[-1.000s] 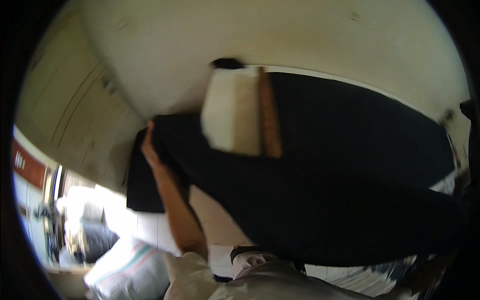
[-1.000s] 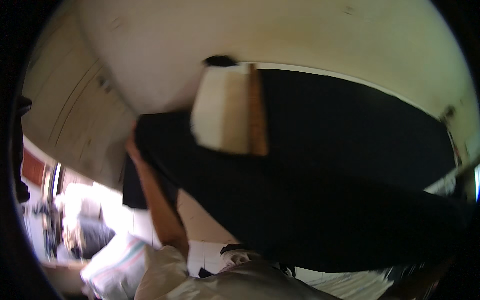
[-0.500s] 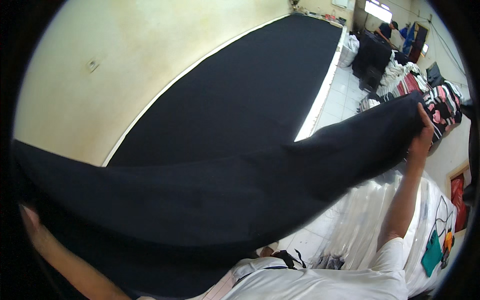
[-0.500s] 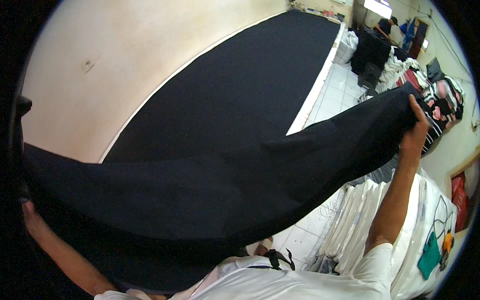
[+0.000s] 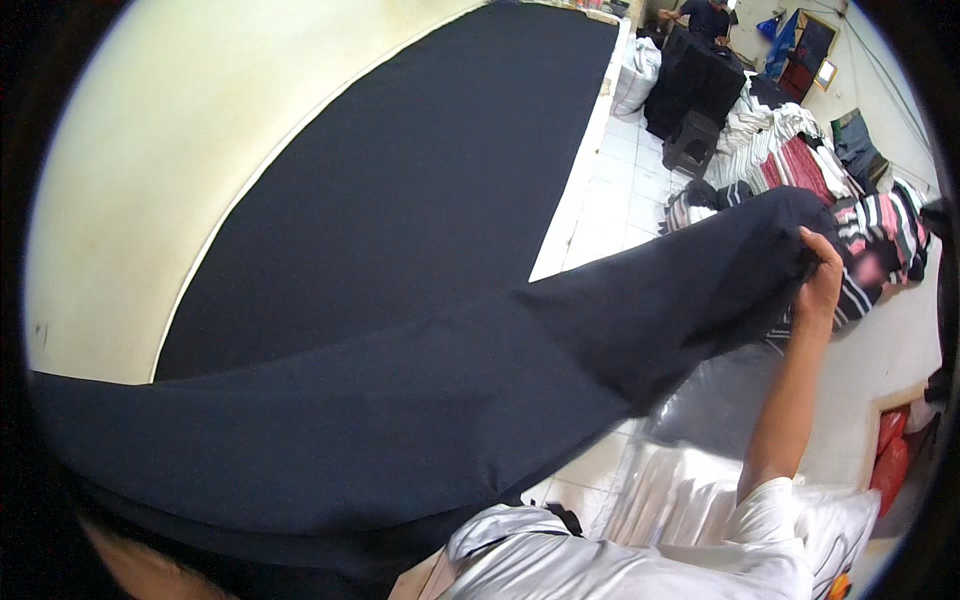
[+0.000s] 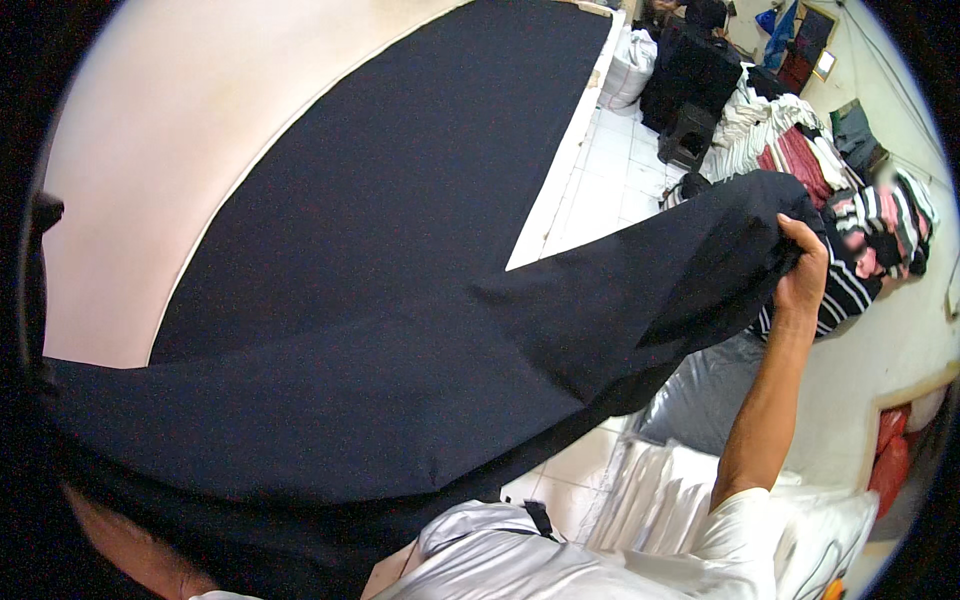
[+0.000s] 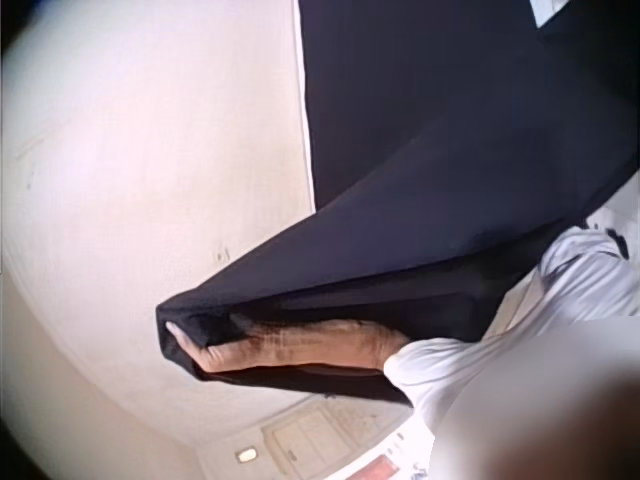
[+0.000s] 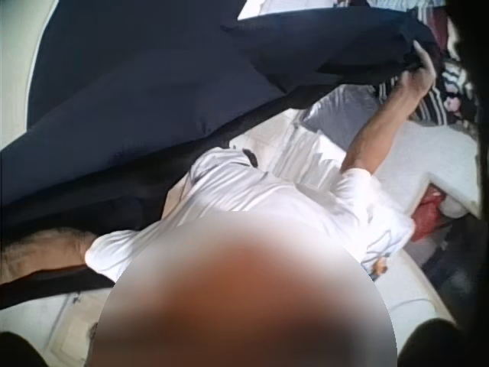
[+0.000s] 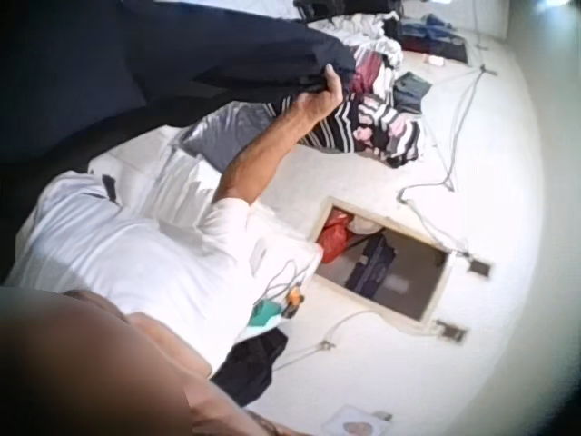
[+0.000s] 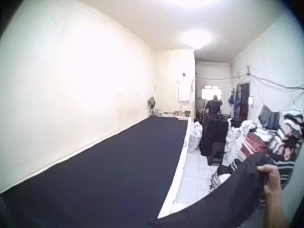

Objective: The person lays a large black fabric flat on a white table, smooths it, and uses shears to cut a rectangular piece. The cut piece is folded and placed on the table. The process is repeated with another section of the fabric.

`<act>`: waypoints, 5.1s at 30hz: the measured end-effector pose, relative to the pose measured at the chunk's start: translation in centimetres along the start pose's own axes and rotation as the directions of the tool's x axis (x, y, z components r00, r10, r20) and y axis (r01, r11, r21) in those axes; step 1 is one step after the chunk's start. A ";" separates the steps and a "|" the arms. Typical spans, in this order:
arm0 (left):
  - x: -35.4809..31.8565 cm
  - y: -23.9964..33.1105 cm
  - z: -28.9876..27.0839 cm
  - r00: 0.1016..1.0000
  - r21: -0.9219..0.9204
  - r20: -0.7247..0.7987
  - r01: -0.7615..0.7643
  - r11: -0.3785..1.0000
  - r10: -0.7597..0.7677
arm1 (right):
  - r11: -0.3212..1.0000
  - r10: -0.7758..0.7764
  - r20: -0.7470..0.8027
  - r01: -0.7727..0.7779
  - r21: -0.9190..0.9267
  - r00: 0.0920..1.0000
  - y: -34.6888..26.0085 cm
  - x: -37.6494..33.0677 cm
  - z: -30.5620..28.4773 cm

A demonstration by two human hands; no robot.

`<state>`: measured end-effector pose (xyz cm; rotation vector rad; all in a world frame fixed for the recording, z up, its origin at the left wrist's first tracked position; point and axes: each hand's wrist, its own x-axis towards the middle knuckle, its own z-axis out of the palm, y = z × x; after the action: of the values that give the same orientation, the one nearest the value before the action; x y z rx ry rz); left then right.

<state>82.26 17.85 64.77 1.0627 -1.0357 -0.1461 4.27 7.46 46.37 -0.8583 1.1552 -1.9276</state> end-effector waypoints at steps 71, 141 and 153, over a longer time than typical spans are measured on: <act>-1.1 -69.8 140.3 -0.025 0.156 -0.971 0.689 0.708 0.238 | 0.519 0.827 0.458 -0.755 -0.401 0.326 78.9 197.1 32.4; 18.9 -100.5 208.7 0.346 0.259 -0.907 0.907 -0.333 0.238 | 0.541 0.030 0.977 0.818 -0.195 0.213 104.3 208.7 96.6; 25.3 -98.4 212.3 0.401 0.333 -0.884 0.900 -0.281 0.239 | 0.535 0.513 0.720 0.482 -0.694 0.467 108.3 216.7 103.9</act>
<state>-29.32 -185.26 23.38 2.6953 0.6262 0.6488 2.83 -255.29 24.98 -2.0625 1.2935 -0.3586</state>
